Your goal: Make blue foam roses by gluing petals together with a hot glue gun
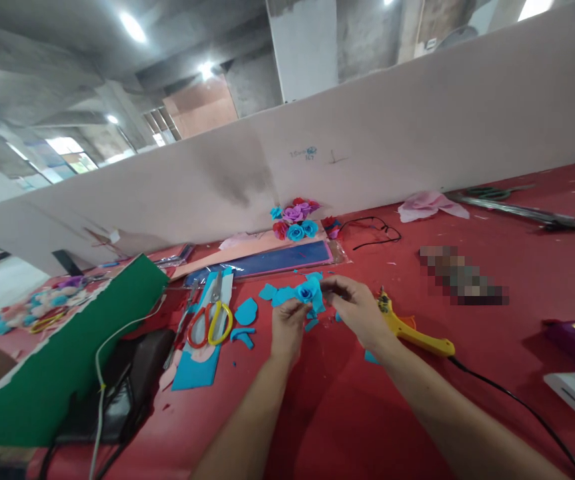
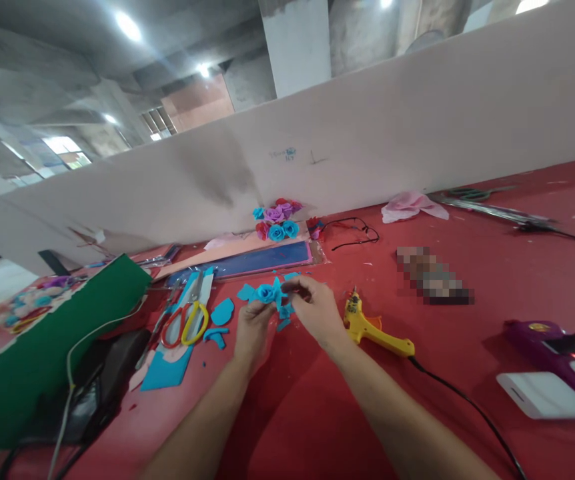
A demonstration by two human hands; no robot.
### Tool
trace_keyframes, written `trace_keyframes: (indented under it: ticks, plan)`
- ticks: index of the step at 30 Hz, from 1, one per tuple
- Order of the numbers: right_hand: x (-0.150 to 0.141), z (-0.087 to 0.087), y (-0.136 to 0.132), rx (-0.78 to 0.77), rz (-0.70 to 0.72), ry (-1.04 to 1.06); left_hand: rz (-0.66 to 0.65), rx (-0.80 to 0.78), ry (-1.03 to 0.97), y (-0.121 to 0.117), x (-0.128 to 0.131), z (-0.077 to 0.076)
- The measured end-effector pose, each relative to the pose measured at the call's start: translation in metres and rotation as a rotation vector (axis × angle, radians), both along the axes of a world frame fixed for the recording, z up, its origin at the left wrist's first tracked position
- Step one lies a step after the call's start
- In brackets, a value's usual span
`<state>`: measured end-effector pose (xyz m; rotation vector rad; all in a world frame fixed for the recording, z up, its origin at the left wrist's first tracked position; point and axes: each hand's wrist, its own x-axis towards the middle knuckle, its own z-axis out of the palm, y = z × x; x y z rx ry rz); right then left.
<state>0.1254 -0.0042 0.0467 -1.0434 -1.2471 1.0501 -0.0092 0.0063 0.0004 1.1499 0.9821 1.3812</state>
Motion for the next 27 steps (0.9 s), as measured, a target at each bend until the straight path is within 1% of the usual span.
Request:
trace_keyframes:
  ticks: [3,7,10,15,19,23,27]
  plan:
    - [0.001,-0.001,0.001,0.038,0.093,-0.036,-0.021,0.028,0.000,-0.001,-0.002,0.005]
    - [0.001,0.003,-0.001,0.078,0.203,-0.001,-0.019,0.108,0.028,0.002,-0.009,0.008]
    - [0.000,0.004,-0.002,0.091,0.277,0.038,-0.051,0.168,0.057,0.003,-0.013,0.011]
    - [0.000,0.003,-0.002,0.139,0.272,0.018,-0.093,0.240,0.103,0.002,-0.016,0.017]
    - [0.001,0.001,-0.001,0.150,0.276,0.001,-0.105,0.242,0.091,0.001,-0.016,0.019]
    - [0.000,0.001,-0.001,0.134,0.280,-0.006,-0.088,0.233,0.075,0.001,-0.016,0.019]
    - [0.000,0.001,-0.001,0.117,0.296,0.032,-0.099,0.242,0.086,0.002,-0.016,0.018]
